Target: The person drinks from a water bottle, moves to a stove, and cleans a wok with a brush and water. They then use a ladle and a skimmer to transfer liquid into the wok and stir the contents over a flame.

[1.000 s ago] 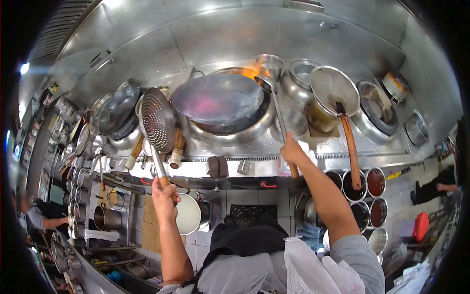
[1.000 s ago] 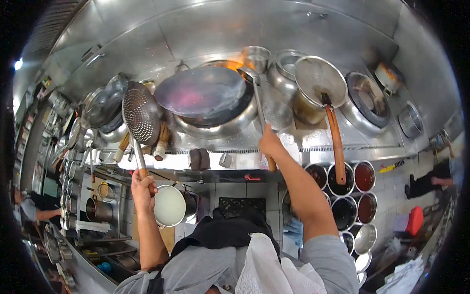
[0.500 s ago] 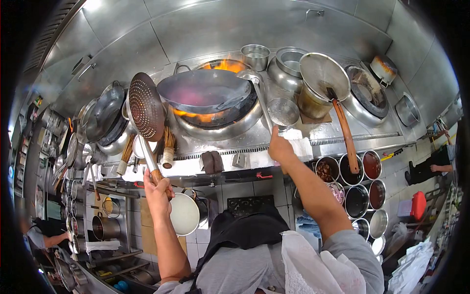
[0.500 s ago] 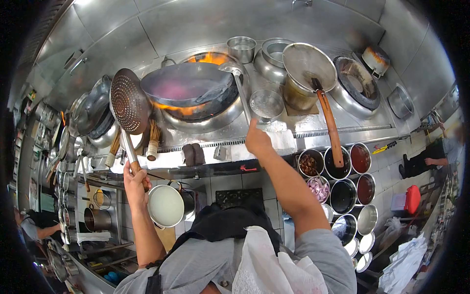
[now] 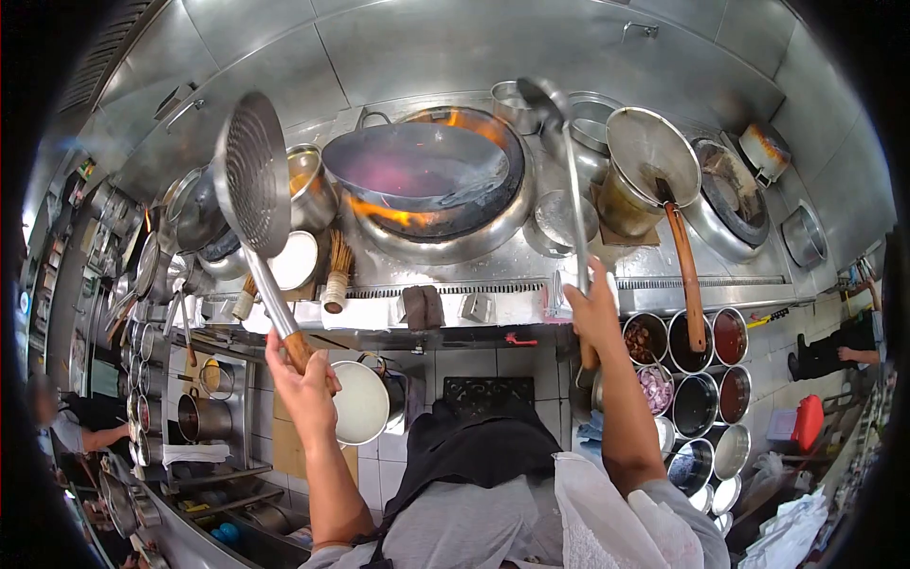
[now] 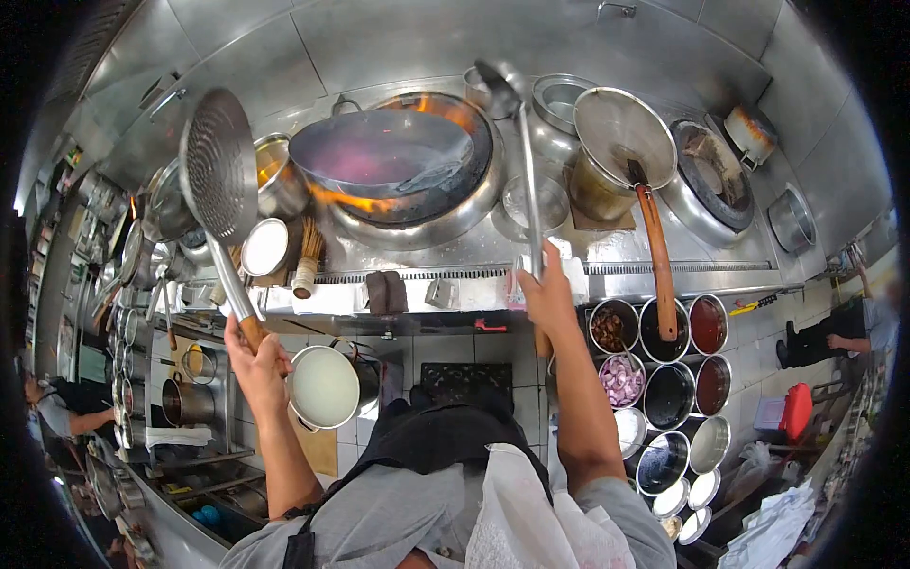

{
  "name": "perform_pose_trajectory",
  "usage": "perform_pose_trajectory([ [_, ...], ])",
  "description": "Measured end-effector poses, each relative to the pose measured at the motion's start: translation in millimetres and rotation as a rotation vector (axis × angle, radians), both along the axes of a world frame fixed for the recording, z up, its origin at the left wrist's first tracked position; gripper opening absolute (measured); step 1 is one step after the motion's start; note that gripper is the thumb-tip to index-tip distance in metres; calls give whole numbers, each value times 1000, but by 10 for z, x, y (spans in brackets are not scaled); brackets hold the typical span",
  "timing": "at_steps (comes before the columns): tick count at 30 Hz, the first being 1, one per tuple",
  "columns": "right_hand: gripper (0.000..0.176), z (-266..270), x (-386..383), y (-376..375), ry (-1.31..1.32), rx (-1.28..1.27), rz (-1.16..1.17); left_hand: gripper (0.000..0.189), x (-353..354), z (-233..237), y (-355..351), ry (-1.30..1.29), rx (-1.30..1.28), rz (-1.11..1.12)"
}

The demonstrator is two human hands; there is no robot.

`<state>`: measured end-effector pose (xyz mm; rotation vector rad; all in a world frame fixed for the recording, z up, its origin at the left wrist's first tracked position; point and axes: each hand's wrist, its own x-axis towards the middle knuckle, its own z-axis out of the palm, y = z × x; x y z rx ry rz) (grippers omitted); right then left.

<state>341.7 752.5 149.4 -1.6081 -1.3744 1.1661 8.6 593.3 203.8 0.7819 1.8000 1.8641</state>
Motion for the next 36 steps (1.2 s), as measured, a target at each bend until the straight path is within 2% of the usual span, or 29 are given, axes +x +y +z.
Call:
perform_pose_trajectory([
  [2,59,-429,330,-144,-174,641,10,69,145,111,-14,-58,65,-76],
  [3,58,-395,422,-293,116,431,-31,68,239,185,-6,-96,99,-145],
  [6,57,-243,728,-701,-103,507,-103,67,526,214,73,-296,133,-409],
  [10,60,-169,959,-1119,126,375,-161,70,1112,159,430,-648,20,-740],
  [12,61,-70,1017,-1306,155,320,-162,70,1434,-18,697,-756,-111,-764],
  [13,62,132,947,-1421,286,202,-212,65,1607,-168,834,-788,-156,-777],
  [17,62,-221,1216,-1657,156,238,-144,36,2232,-814,1430,-984,-260,-831],
  [18,64,-222,1256,-1742,182,110,-153,31,2373,-958,1561,-1048,-269,-839],
  [19,64,-338,1315,-1807,160,139,-125,26,2494,-1104,1675,-1112,-277,-843],
  [22,65,-243,1357,-1846,214,28,-90,15,2805,-1239,1862,-1079,-320,-784],
  [23,66,-170,1349,-1832,249,-42,-83,17,2843,-1265,1850,-980,-376,-866],
  [25,66,-171,1340,-1765,289,-4,-45,23,2832,-1340,1819,-775,-485,-1005],
  [26,66,-173,1316,-1724,313,14,-21,46,2824,-1378,1785,-596,-599,-1095],
  [28,67,-119,1245,-1637,321,41,63,72,2798,-1205,1514,-425,-639,-1124],
  [29,68,-107,1189,-1604,343,56,104,91,2701,-1122,1347,-350,-609,-1222],
  [30,68,-93,1138,-1575,366,72,144,94,2650,-1343,1227,-247,-605,-1217],
  [32,68,-113,1044,-1545,373,110,293,87,2445,-1431,868,-200,-574,-1335],
  [33,67,-189,973,-1533,375,158,364,80,2336,-1529,677,-117,-654,-1330],
  [35,67,-278,807,-1549,415,209,504,64,2030,-1801,179,-253,-639,-1268],
  [36,68,-281,734,-1580,353,203,581,65,1863,-1959,-94,-131,-613,-1198],
])
